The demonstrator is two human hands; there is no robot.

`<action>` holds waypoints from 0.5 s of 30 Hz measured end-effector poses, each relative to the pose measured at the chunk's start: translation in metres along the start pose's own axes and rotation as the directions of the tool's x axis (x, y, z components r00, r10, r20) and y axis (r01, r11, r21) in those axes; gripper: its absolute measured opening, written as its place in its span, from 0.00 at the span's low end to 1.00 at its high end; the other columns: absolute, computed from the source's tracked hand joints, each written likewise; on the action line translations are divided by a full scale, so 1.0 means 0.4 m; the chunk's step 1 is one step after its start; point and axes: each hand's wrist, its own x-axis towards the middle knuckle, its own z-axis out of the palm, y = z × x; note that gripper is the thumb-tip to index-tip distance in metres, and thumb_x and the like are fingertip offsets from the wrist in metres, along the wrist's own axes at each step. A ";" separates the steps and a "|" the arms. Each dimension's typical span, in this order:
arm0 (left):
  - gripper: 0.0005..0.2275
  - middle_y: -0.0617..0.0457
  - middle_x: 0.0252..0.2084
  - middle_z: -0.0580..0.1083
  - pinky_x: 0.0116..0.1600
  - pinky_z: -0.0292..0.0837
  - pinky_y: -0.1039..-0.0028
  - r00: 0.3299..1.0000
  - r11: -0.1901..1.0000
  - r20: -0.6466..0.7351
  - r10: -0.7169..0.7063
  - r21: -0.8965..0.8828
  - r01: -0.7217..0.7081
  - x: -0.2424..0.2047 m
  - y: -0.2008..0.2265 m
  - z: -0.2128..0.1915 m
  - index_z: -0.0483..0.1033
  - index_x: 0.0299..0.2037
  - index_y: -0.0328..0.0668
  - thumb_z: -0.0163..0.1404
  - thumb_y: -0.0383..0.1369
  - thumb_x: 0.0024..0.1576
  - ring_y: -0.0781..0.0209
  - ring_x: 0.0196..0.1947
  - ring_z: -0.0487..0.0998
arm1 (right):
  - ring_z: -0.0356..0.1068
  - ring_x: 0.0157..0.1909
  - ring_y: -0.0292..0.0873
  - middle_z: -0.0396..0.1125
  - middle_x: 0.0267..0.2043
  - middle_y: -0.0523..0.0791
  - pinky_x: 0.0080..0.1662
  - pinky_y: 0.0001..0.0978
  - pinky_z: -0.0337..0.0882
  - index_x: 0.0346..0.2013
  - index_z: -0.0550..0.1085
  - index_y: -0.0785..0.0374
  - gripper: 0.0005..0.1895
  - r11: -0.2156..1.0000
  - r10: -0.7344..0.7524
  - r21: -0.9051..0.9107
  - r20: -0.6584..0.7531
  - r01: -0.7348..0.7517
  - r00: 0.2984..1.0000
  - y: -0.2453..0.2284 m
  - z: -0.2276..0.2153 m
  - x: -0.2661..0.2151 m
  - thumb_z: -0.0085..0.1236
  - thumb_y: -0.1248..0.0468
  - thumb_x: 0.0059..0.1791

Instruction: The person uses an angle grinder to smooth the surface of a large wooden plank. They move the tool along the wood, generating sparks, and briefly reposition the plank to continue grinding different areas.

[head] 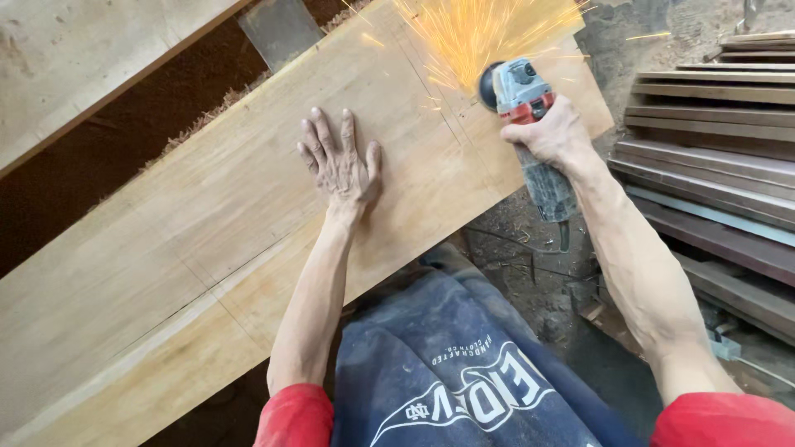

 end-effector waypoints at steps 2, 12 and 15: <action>0.32 0.38 0.80 0.37 0.77 0.23 0.43 0.998 0.999 0.036 -0.041 0.007 0.041 0.010 0.001 0.000 0.57 0.76 0.53 0.49 0.49 0.61 0.36 0.79 0.31 | 0.75 0.42 0.45 0.75 0.40 0.51 0.47 0.38 0.73 0.45 0.77 0.69 0.31 1.000 -0.008 0.018 0.011 0.007 1.000 0.025 -0.013 0.033 0.70 0.50 0.36; 0.33 0.37 0.79 0.35 0.76 0.20 0.41 0.996 0.998 0.065 -0.060 0.024 0.058 0.090 0.033 -0.016 0.54 0.77 0.54 0.49 0.50 0.63 0.35 0.78 0.28 | 0.74 0.42 0.43 0.75 0.42 0.49 0.46 0.33 0.74 0.48 0.76 0.66 0.29 0.987 -0.044 0.155 0.063 0.034 0.997 -0.062 -0.003 0.027 0.70 0.55 0.36; 0.33 0.37 0.79 0.35 0.76 0.19 0.41 0.999 1.000 0.041 -0.026 0.017 0.025 0.132 0.031 -0.009 0.53 0.78 0.55 0.49 0.50 0.63 0.35 0.79 0.28 | 0.73 0.44 0.48 0.73 0.42 0.54 0.47 0.37 0.72 0.48 0.74 0.72 0.35 0.970 -0.243 0.018 -0.023 0.243 0.970 -0.086 0.043 0.000 0.75 0.57 0.33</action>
